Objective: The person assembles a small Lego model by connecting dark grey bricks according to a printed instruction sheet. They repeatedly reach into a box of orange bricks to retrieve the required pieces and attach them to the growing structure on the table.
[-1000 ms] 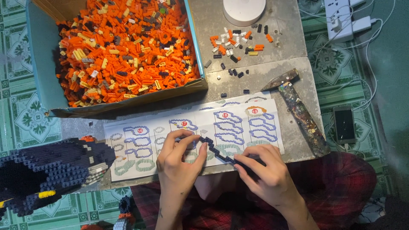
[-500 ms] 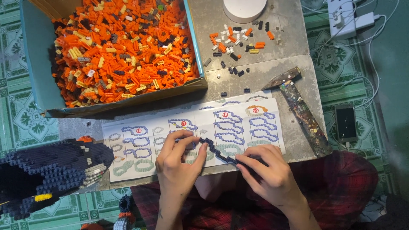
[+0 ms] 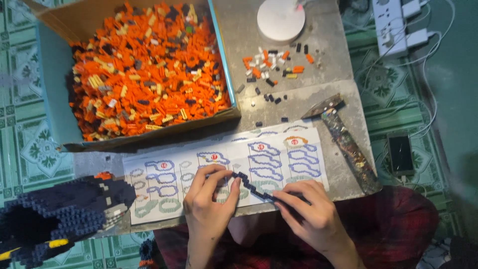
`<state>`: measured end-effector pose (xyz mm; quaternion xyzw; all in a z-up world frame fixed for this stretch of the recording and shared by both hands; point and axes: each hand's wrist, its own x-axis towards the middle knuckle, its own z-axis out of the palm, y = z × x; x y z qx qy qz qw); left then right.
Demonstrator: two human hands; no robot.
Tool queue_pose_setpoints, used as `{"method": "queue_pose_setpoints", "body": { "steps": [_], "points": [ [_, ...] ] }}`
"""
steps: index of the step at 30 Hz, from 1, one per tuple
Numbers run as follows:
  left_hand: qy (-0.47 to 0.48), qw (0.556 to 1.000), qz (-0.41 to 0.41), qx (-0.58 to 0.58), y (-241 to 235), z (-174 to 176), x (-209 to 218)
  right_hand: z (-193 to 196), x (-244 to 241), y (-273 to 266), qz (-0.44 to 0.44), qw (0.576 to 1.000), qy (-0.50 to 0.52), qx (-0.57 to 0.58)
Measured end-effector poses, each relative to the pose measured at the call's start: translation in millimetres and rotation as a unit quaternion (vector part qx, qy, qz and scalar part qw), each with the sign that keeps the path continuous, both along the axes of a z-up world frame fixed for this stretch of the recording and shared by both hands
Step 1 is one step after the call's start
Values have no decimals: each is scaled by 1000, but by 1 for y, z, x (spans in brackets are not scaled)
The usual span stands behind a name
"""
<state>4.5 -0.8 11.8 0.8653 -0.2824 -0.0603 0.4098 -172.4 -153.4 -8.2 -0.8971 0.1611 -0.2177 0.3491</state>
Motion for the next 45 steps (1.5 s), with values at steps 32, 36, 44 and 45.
{"method": "queue_pose_setpoints", "body": {
  "steps": [32,36,44,45],
  "points": [
    [-13,993,-16,-112,6,-5,-4,-5,3,-4,-93,992,40,74],
    [12,993,-15,-116,7,0,-2,29,19,-29,-26,986,128,106],
    [47,992,-68,-99,20,-13,-3,102,208,-31,90,984,-67,-139],
    [87,989,-82,-91,23,-20,-3,94,227,-31,88,978,-49,-181]
  ]
}}
